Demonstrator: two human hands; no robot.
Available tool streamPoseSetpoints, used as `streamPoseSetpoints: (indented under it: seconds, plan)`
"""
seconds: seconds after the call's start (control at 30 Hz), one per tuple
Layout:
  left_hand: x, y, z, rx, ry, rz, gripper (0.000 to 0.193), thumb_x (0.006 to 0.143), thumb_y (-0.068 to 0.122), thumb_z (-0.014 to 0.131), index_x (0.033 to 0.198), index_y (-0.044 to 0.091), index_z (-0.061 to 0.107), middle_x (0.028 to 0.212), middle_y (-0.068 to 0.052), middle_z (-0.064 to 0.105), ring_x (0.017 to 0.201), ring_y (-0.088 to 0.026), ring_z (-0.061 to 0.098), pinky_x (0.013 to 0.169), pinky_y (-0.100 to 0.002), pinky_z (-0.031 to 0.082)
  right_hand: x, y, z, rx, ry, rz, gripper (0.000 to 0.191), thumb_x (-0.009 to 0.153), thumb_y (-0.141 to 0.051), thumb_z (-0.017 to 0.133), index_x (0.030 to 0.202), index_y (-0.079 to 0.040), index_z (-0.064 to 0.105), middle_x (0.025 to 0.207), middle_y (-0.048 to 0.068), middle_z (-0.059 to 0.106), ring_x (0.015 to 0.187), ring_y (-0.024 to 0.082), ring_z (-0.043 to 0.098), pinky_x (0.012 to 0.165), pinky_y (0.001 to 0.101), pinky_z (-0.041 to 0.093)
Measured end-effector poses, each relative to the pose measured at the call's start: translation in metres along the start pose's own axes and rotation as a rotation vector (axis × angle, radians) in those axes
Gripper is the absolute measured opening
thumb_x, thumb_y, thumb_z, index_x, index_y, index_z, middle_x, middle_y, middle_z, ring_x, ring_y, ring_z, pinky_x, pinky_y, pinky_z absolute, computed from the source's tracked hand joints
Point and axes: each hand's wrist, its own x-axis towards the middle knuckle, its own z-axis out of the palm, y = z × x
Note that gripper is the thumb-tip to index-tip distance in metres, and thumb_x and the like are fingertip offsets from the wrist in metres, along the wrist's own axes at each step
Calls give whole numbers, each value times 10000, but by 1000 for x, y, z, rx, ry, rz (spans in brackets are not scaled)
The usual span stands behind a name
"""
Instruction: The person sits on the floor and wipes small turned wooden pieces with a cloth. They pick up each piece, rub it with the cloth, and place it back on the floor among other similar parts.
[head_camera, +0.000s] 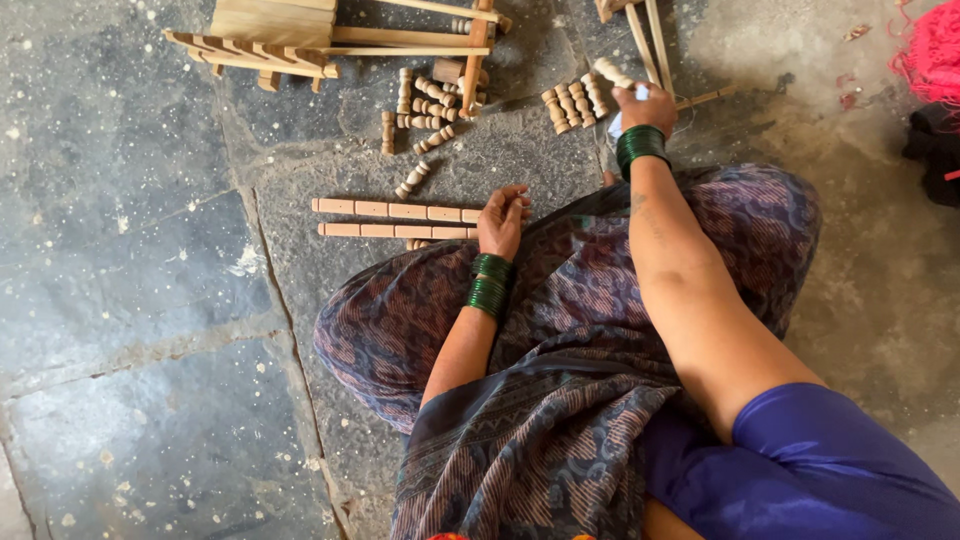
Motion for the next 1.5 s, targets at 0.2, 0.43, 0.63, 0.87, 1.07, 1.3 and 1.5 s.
streamPoseSetpoints:
  seconds: [0.2,0.43,0.63,0.87,1.07,1.3,1.5]
  plan:
    - [-3,0,3,41,-9,12,230,1020,26,514,1202,5,653,987,-53,693,836,-108,650,785,-259,570,1,10,2,-132,-92,51,454,771,-397,879,1064,-70,759,1047,158,762,931,301,738,850,398,565]
    - [-6,11,7,95,-13,10,231,1020,31,518,1195,6,667,987,-54,702,848,-109,652,796,-262,573,5,16,7,-228,-105,-131,477,749,-356,894,1103,-66,756,1068,164,741,959,307,713,840,410,551]
    - [-8,16,9,148,-17,-16,247,1007,43,518,1202,27,669,990,-54,712,850,-115,670,801,-274,582,6,19,9,-164,-205,-98,462,809,-343,875,1126,-38,736,1092,173,741,962,307,722,838,412,553]
    - [-5,9,17,177,-6,23,226,1000,67,552,1185,26,675,968,-84,719,827,-152,677,780,-303,579,9,15,5,-137,-123,-266,367,791,-269,868,1072,-65,750,1071,155,735,962,316,701,835,408,543]
    - [-7,-1,35,583,-148,176,158,916,144,647,1050,110,724,992,-162,754,914,-332,728,825,-430,583,-18,-6,24,-54,-293,-668,264,851,-215,842,1085,-111,777,1089,138,751,994,301,717,879,389,566]
    - [1,0,47,793,-222,130,212,920,236,590,1046,148,737,1017,-191,736,949,-409,693,877,-512,559,-81,-43,67,-502,-852,-824,375,905,-243,775,1268,-233,687,1379,53,631,1060,248,678,900,388,547]
    - [7,9,54,1148,-449,47,337,955,340,575,1146,106,726,1086,-228,715,1018,-403,689,944,-499,540,-141,-86,114,-666,-1068,-1122,411,821,-37,707,1141,-292,752,1656,3,301,1320,226,511,1029,401,488]
